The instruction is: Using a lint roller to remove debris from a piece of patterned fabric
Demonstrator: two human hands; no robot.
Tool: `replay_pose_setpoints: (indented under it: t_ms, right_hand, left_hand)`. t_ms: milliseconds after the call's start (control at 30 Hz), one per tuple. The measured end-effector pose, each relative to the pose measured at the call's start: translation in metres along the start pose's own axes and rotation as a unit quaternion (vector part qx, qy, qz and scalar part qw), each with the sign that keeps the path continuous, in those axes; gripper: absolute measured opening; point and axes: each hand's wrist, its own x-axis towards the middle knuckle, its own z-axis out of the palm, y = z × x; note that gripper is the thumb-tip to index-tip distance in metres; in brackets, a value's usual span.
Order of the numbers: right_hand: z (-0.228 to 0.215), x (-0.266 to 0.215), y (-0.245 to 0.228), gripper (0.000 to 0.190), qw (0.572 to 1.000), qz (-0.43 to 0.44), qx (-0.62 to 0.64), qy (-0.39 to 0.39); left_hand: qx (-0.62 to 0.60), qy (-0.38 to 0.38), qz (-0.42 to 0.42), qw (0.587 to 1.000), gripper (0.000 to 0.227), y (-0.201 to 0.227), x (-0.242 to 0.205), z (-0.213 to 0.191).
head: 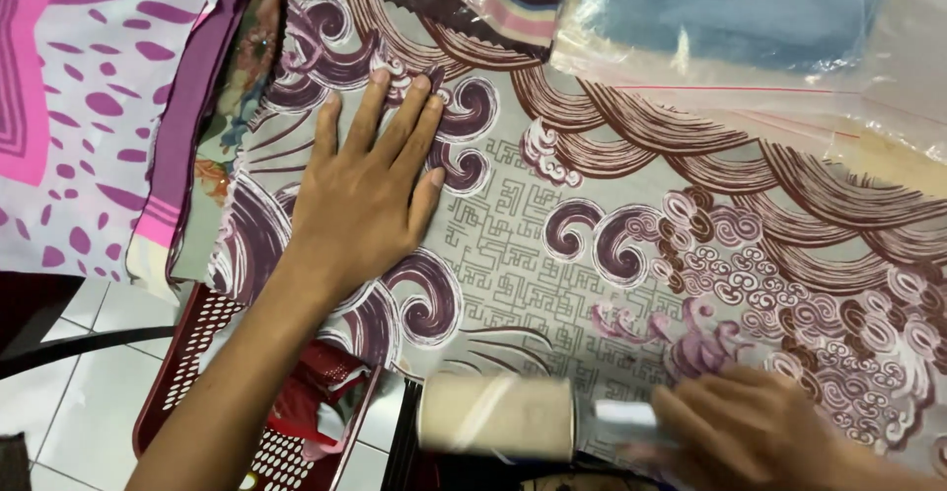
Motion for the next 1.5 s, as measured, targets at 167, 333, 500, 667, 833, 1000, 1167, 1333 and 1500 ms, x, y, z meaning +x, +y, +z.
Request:
replay_pose_setpoints:
  t_ms: [167,333,500,667,833,1000,1167,1333,1500]
  right_hand:
    - [-0.009,-0.005,0.025,0.033,0.997,0.063,0.045,-0.005]
    - [-0.023,-0.005,0.074,0.034,0.991,0.116,-0.067,-0.022]
    - [-0.016,-0.041,0.123,0.035,0.955,0.241,-0.17,-0.029]
    - [-0.033,-0.032,0.121,0.051,0.872,0.42,-0.249,-0.041]
    - [-0.021,-0.048,0.112,0.039,0.966,0.203,-0.157,0.023]
    - [-0.018,-0.024,0.107,0.037,0.972,0.151,-0.18,-0.009]
    - [-0.01,-0.03,0.127,0.041,0.946,0.246,-0.211,-0.027]
    - [-0.002,-0.035,0.128,0.04,0.957,0.236,-0.168,0.025]
    - [-0.002,0.0,0.108,0.037,0.981,0.128,-0.145,0.015]
  left_hand:
    - [0.011,0.059,0.021,0.998,0.058,0.0,-0.001,0.0]
    - [0.011,0.026,0.01,1.0,0.061,0.0,0.0,0.001]
    - [0.005,0.02,0.007,1.0,0.062,0.0,0.0,0.0]
    - [0.019,0.06,0.021,0.998,0.058,0.001,-0.001,-0.002]
    - [0.004,0.025,0.012,1.0,0.061,0.001,0.0,-0.003]
    - [-0.002,0.013,0.007,1.0,0.061,0.002,0.0,-0.002]
    - [-0.003,0.023,0.006,1.0,0.06,0.002,0.0,-0.003]
    - [0.012,0.039,0.014,0.999,0.059,0.002,0.001,-0.003]
    - [-0.029,0.1,0.019,0.994,0.053,-0.002,-0.005,-0.006]
